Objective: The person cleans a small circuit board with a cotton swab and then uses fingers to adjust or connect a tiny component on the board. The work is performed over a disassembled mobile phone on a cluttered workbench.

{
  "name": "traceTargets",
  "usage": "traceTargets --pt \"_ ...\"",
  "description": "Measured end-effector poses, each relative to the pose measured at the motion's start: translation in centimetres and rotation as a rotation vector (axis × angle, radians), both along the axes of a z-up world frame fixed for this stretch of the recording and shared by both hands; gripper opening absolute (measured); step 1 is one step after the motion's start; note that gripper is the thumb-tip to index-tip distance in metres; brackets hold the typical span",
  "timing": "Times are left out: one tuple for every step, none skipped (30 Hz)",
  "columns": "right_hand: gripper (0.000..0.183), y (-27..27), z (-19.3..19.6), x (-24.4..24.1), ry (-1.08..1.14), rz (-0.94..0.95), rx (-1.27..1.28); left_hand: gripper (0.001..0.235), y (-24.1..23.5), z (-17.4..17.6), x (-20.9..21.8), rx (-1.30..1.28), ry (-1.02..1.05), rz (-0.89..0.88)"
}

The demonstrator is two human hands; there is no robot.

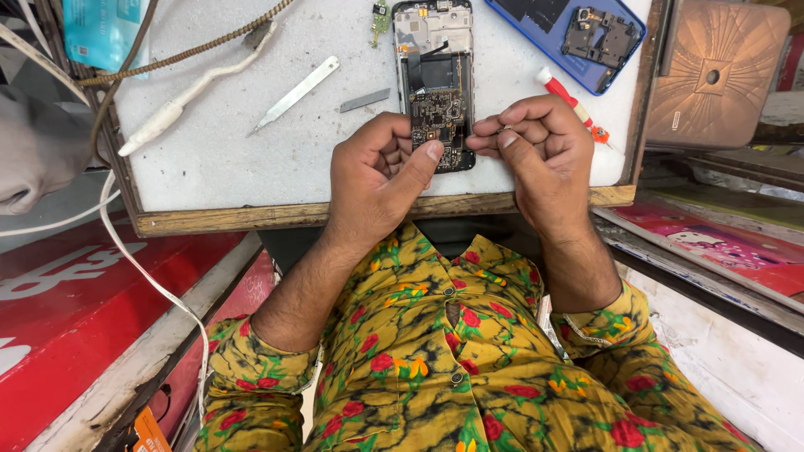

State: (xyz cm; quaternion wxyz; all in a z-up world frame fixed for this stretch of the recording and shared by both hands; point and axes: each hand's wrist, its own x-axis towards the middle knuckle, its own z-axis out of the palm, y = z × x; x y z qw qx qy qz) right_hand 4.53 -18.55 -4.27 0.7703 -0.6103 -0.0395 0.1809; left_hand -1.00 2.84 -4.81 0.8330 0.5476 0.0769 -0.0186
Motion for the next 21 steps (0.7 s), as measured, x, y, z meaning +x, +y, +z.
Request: traceTargets --pt "0.014 0.0 -0.1 0.0 0.001 -0.001 0.007 0.01 0.0 0.0 0.0 0.001 -0.004 0.001" --pt "0.014 0.0 -0.1 0.0 -0.007 0.003 0.01 0.01 0.0 0.0 0.0 0.001 -0.008 0.0" --pt "0.013 0.0 -0.2 0.0 -0.015 0.008 0.012 0.01 0.0 0.0 0.0 0.001 -0.008 -0.003" --pt "0.013 -0.1 -0.2 0.1 -0.024 0.012 0.015 0.01 0.1 -0.1 0.1 0.001 -0.009 -0.006" --pt "0.013 -0.1 -0.3 0.1 -0.02 0.01 0.011 0.01 0.1 -0.2 0.1 0.001 -0.011 -0.009" --pt "0.013 -0.2 -0.4 0.1 -0.016 0.009 0.007 0.01 0.1 -0.3 0.2 0.006 -0.007 -0.011" --pt "0.013 -0.2 -0.4 0.1 -0.013 0.007 0.003 0.01 0.1 -0.3 0.1 0.011 -0.004 -0.013" --pt "0.018 -0.3 -0.4 0.1 -0.01 0.01 -0.001 0.01 0.1 -0.3 0.1 0.016 -0.004 -0.015" --pt "0.022 -0.3 -0.4 0.1 -0.007 0.012 -0.005 0.01 0.1 -0.3 0.0 0.013 -0.006 -0.015" --pt "0.026 -0.3 -0.4 0.1 -0.006 0.015 -0.009 0.01 0.1 -0.2 0.0 0.01 -0.01 -0.015" --pt "0.022 -0.2 -0.3 0.1 -0.01 0.023 -0.022 0.01 0.1 -0.2 0.0 0.008 -0.015 -0.014" --pt "0.019 0.0 -0.3 0.3 -0.018 0.031 -0.036 0.01 0.0 -0.2 0.1 0.033 -0.003 -0.008" --pt "0.015 0.1 -0.1 0.4 -0.026 0.039 -0.05 0.011 0.0 -0.1 0.1 0.058 0.009 -0.001" --pt "0.014 0.4 0.3 0.7 -0.057 0.046 -0.057 0.011 0.1 0.1 0.3 0.09 0.004 0.008" --pt "0.013 0.5 0.8 0.8 -0.087 0.053 -0.064 0.011 0.0 0.4 0.3 0.081 0.003 0.008" --pt "0.012 0.8 1.3 1.3 -0.12 0.062 -0.069 0.01 0.1 0.6 0.4 0.075 0.0 0.011" --pt "0.012 0.9 1.8 1.8 -0.16 0.043 -0.091 0.01 0.1 0.7 0.5 0.068 -0.003 0.013" --pt "0.011 0.8 2.4 2.0 -0.192 0.022 -0.117 0.01 0.0 0.7 0.4 0.081 -0.002 0.013" --pt "0.011 0.6 3.0 2.3 -0.224 0.0 -0.143 0.011 -0.1 0.7 0.2 0.094 -0.001 0.013" --pt "0.01 0.4 3.6 2.8 -0.27 -0.001 -0.167 0.011 -0.2 0.8 0.1 0.107 0.003 0.012" --pt "0.009 0.3 4.2 3.5 -0.316 -0.003 -0.192 0.011 -0.1 0.7 0.4 0.11 -0.003 0.009"
